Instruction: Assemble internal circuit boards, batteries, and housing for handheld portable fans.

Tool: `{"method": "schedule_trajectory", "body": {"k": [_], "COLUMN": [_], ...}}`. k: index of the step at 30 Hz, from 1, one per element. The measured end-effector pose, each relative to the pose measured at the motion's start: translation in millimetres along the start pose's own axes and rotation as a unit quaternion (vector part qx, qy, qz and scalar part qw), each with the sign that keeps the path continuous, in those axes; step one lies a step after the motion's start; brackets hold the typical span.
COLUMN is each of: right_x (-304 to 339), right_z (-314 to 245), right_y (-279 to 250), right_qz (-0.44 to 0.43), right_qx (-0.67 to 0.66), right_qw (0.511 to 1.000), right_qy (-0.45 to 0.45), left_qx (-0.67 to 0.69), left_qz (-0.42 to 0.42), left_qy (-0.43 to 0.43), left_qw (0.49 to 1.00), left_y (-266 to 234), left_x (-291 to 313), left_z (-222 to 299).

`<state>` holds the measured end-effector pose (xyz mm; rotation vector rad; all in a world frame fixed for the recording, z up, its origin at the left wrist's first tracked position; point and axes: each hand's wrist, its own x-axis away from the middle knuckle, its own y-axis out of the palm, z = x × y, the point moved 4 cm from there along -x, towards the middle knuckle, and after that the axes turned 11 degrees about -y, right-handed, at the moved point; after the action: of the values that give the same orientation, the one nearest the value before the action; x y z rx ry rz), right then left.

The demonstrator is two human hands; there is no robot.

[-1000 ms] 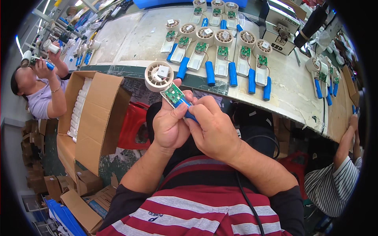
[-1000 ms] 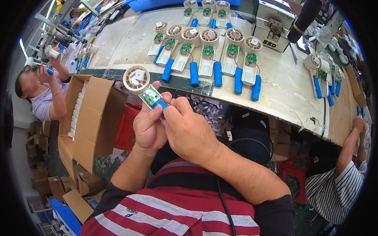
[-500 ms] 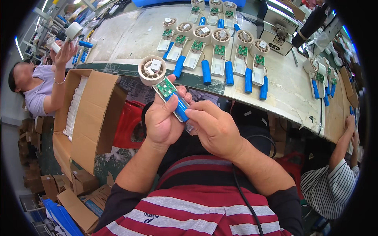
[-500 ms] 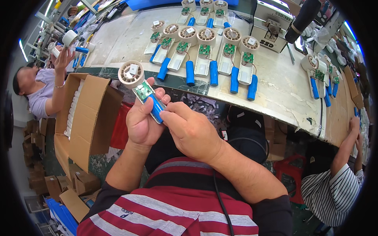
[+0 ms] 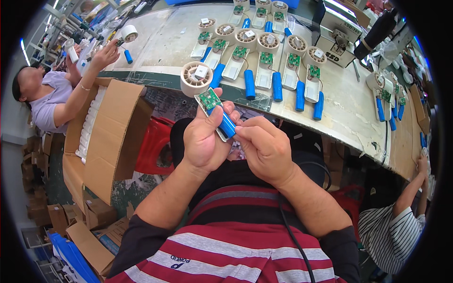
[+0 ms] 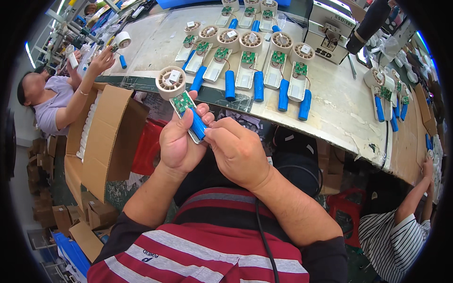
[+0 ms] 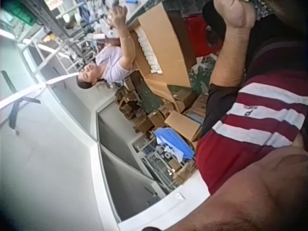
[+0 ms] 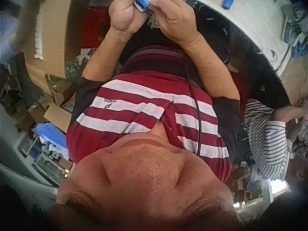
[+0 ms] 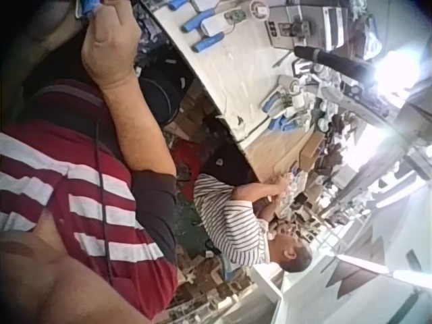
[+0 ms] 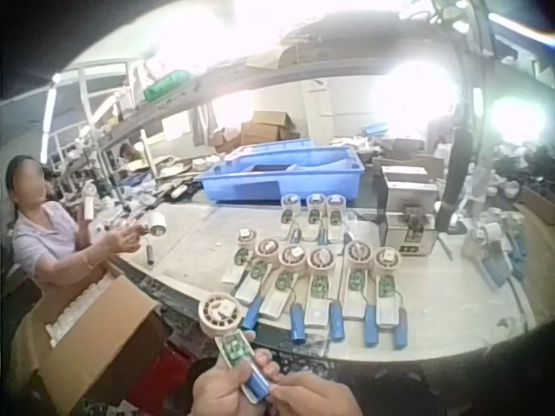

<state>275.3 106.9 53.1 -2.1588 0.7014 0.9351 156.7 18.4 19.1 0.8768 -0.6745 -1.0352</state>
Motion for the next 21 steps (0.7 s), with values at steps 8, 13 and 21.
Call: {"method": "schedule_trajectory", "body": {"k": [8, 13, 21], "right_x": [-4.9, -4.1, 0.6], "right_z": [1.4, 2.2, 5.7], "right_y": [-2.7, -2.3, -3.3], "right_qz": [0.033, 0.040, 0.014], "right_qx": [-0.005, -0.006, 0.003], "right_qw": [0.999, 0.999, 1.000], "right_qy": [-0.008, -0.014, -0.004], "left_qx": [0.015, 0.021, -0.050], "left_qz": [0.014, 0.017, 0.049], "left_qy": [0.005, 0.007, 0.035], "left_qw": [1.000, 1.000, 0.997], "left_y": [5.0, 6.0, 12.5], "left_x": [-6.5, -9.4, -8.8], "left_z": [-1.7, -3.7, -0.9]}}
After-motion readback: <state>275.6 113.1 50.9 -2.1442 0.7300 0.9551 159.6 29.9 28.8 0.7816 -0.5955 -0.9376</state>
